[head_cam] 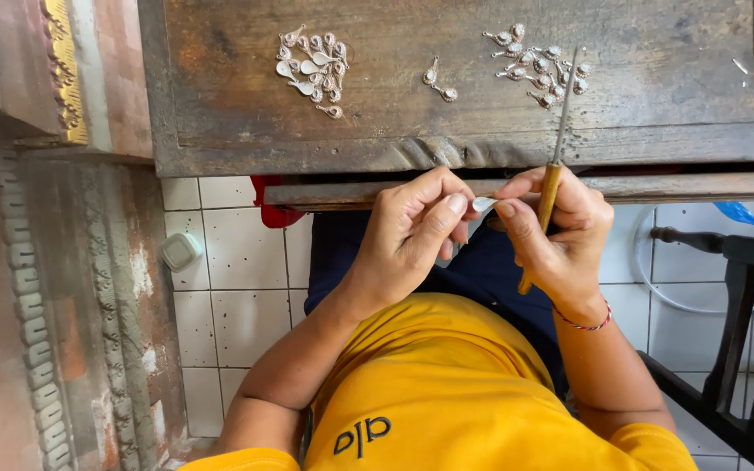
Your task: The person is using a thin metal tool to inspect and organize small silver jewelry components on a wooden workbench.
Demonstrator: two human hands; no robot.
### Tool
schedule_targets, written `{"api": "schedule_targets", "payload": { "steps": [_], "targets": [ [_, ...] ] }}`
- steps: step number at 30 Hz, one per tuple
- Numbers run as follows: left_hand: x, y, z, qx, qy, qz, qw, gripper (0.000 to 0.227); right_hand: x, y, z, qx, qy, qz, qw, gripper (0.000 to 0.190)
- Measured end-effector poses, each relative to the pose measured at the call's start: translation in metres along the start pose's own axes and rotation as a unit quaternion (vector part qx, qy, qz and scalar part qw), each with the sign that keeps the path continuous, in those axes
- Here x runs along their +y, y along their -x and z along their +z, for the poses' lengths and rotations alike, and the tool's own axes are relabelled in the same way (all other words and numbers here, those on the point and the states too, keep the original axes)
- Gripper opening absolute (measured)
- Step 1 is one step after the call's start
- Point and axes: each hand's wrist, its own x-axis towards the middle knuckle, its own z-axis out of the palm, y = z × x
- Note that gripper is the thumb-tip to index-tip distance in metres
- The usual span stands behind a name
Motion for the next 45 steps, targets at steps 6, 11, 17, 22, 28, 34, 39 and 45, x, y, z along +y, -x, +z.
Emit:
{"api": "schedule_targets", "payload": {
  "steps": [6,11,17,22,28,34,39,45],
  "targets": [
    [-0.011,0.009,0.003,0.027,0.037,-0.008,0.999,0.018,0.001,0.003,0.002,0.031,0.036,-0.039,0.998,0.012],
    [-0.009,0.011,0.004,0.048,0.034,-0.005,0.998,0.015,0.006,0.008,0.008,0.041,0.048,-0.05,0.997,0.009],
    [-0.01,0.012,0.003,0.067,0.004,0.009,0.998,0.012,0.002,0.007,0.013,0.044,0.057,-0.044,0.996,0.008],
    [-0.008,0.011,0.003,0.092,-0.066,0.041,0.993,0.008,0.0,0.002,0.014,0.032,0.079,-0.052,0.995,0.007],
    [-0.016,0.006,0.002,0.165,-0.27,0.148,0.937,0.013,-0.02,0.002,0.019,-0.007,0.199,-0.068,0.978,0.031],
    [-0.038,0.001,0.003,0.231,-0.399,0.193,0.866,0.012,-0.031,0.027,0.01,-0.068,0.262,-0.035,0.962,0.037],
    [-0.045,0.0,0.0,0.222,-0.424,0.216,0.851,0.012,-0.037,0.04,0.011,-0.112,0.299,-0.023,0.947,0.039],
    [-0.048,-0.005,-0.004,0.201,-0.426,0.249,0.846,0.014,-0.038,0.036,0.013,-0.114,0.338,-0.035,0.934,0.038]
  ]
}}
